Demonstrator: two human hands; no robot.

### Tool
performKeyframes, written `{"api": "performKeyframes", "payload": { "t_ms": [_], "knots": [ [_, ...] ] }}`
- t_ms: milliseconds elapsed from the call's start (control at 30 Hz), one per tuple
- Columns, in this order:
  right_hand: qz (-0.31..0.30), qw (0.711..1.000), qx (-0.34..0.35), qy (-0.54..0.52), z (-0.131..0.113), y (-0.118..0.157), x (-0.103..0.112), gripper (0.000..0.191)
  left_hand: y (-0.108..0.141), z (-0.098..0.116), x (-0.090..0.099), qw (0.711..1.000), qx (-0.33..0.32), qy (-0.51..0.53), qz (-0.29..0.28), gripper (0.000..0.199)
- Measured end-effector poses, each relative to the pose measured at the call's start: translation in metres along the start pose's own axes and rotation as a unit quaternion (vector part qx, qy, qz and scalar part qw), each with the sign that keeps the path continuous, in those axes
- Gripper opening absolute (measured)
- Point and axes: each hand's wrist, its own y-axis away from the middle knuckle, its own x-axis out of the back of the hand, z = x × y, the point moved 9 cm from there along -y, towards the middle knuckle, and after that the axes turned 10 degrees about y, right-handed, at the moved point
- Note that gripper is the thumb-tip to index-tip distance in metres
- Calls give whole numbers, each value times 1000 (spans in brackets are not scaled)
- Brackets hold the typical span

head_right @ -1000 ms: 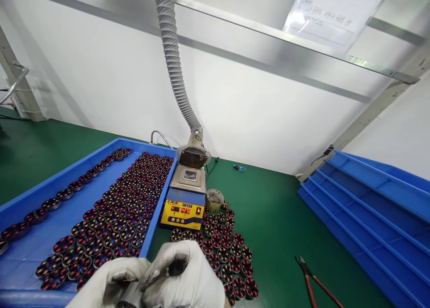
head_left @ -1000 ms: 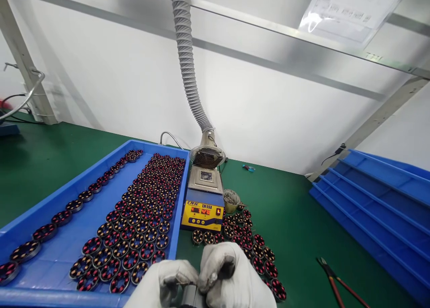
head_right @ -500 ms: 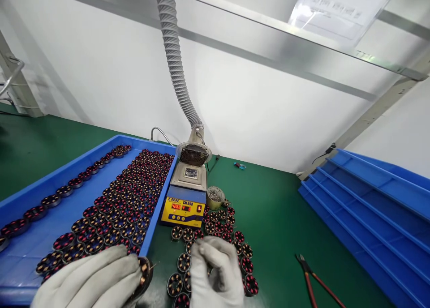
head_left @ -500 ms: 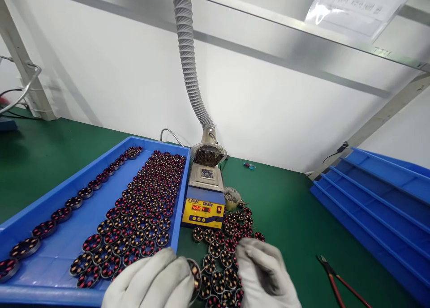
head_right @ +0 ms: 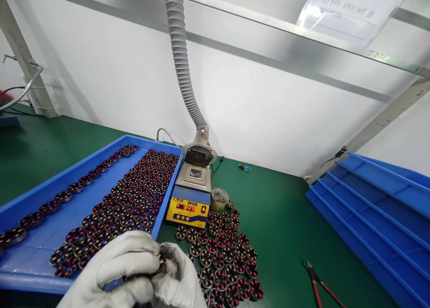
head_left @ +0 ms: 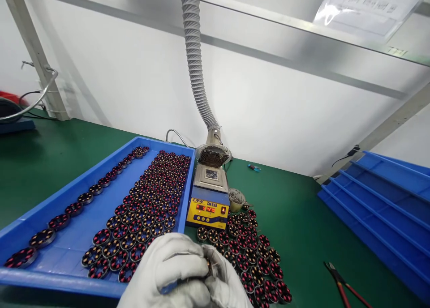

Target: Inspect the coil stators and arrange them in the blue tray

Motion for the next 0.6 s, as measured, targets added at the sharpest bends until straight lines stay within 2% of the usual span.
{"api": "performKeyframes", "payload": {
  "t_ms": [100, 200, 233, 300, 367, 400, 467, 533, 600],
  "knots": [
    [-15, 999, -14, -29, 2, 0, -2, 42, 5, -22, 12, 986, 77, 128, 80, 13],
    [-28, 999, -17, -43, -1, 3, 3, 49, 22, -47, 28, 951, 169, 204, 163, 10],
    [-40, 998, -22, -53, -2, 3, 4, 50, 26, -52, 30, 944, 197, 209, 165, 14],
    [-73, 994, -37, -67, -2, 1, 4, 47, 27, -53, 22, 945, 236, 192, 122, 37],
    [-92, 992, -53, -63, 0, -3, 4, 35, 19, -46, 8, 954, 233, 178, 64, 41],
    [-83, 994, -52, -56, 1, -6, 5, 28, 13, -39, 4, 958, 211, 185, 60, 30],
    [-30, 999, -24, -38, 0, -8, 12, 22, 3, -31, 5, 960, 162, 209, 96, 5],
    [29, 999, 16, -28, -2, -4, 18, 28, 3, -32, 14, 949, 138, 232, 160, 5],
    [80, 995, 60, 1, -7, 5, 22, 37, 15, -46, 24, 925, 168, 255, 225, 10]
  ]
}}
